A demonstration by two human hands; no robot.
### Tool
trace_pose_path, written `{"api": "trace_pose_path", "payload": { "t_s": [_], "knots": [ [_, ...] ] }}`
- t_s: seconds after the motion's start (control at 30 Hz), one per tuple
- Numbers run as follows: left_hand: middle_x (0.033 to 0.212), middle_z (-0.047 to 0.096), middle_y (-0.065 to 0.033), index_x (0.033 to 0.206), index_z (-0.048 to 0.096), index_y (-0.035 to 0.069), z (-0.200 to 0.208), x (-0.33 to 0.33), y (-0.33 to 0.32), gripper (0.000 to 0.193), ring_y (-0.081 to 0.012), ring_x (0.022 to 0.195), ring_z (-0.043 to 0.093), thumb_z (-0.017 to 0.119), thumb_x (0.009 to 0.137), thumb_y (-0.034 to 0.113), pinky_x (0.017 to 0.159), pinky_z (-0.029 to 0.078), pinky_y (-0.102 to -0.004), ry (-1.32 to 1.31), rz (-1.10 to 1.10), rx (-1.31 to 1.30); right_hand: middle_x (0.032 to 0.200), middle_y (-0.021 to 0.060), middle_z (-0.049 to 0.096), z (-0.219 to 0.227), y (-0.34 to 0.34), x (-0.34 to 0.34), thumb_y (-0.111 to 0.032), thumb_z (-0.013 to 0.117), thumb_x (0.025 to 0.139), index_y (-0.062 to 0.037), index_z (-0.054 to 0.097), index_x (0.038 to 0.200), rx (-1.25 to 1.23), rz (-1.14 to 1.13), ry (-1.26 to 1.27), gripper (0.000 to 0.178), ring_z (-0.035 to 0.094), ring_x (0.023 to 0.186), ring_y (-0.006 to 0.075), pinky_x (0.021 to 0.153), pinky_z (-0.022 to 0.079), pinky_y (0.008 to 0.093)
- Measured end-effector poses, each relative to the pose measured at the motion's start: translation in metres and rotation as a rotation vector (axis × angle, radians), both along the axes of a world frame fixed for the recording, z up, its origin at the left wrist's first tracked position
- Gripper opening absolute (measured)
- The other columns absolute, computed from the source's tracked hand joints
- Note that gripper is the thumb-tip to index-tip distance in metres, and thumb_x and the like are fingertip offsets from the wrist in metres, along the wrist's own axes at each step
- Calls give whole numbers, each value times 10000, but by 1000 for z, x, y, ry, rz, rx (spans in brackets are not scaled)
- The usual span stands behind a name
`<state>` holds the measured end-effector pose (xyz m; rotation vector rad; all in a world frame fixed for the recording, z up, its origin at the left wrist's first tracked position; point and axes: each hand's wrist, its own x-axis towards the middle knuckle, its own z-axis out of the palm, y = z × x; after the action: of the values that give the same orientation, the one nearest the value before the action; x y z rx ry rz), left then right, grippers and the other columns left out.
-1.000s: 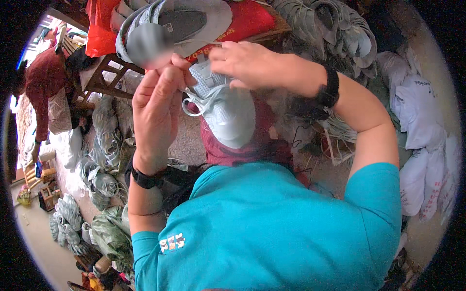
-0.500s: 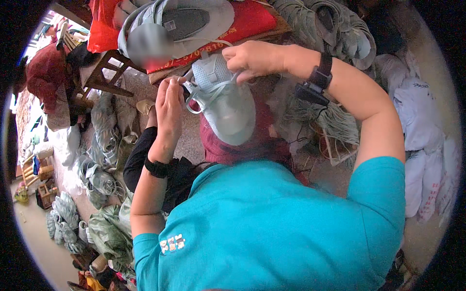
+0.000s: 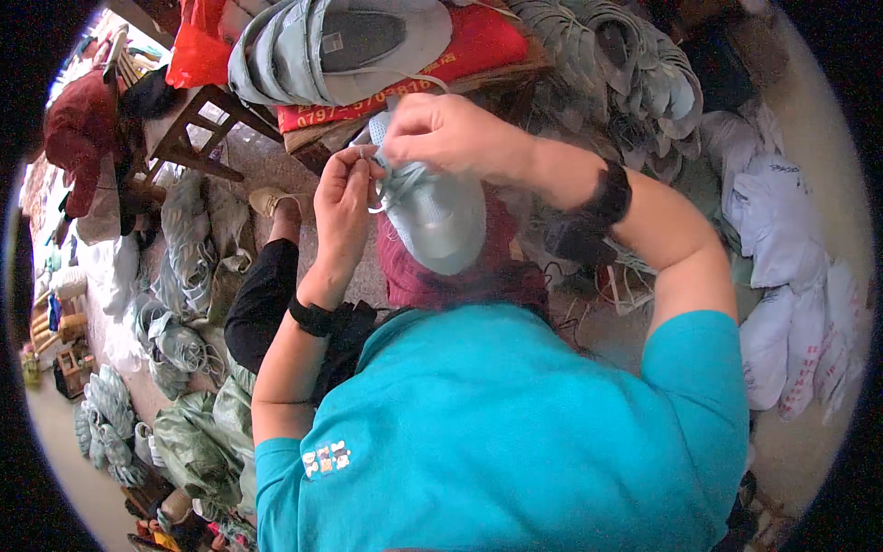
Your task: The person is sitting on the floor in a cluttered workshop, lacing a light-colored sneaker. They thread the laces through the eyelets, pull them tight, and tie a knot. The person then picks up a bundle of laces from the floor and continues to adjust the shoe.
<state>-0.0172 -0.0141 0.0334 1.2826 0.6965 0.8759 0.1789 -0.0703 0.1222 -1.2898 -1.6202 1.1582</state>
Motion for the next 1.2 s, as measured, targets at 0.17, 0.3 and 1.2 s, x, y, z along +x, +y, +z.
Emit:
{"api": "trace_pose_path", "payload": {
  "t_s": [0.17,0.3,1.2],
  "knots": [
    [779,525,44,1115,567,28,-1,-1,3,165,-20,630,416,461,1049,135,542,350,-178,-60,-11,38,839,22,577,15,13,6,-180,600,970,-33,601,955,-359,-99,-219,148,610,741,95,616,485,257],
    [778,526,20,1063,574,16,1,1,3,138,-44,677,449,497,1026,123,601,394,-211,-10,34,88,914,173,579,-16,5,4,-48,603,861,-16,539,956,259,-116,-898,119,591,868,401,746,511,434],
    [947,604,-128,1000,638,76,23,6,2,193,-336,818,636,686,845,181,698,518,-430,579,122,737,1048,143,617,-30,9,-7,-12,613,777,-62,569,1100,537,-191,-866,330,592,1013,343,862,466,452]
  ]
}}
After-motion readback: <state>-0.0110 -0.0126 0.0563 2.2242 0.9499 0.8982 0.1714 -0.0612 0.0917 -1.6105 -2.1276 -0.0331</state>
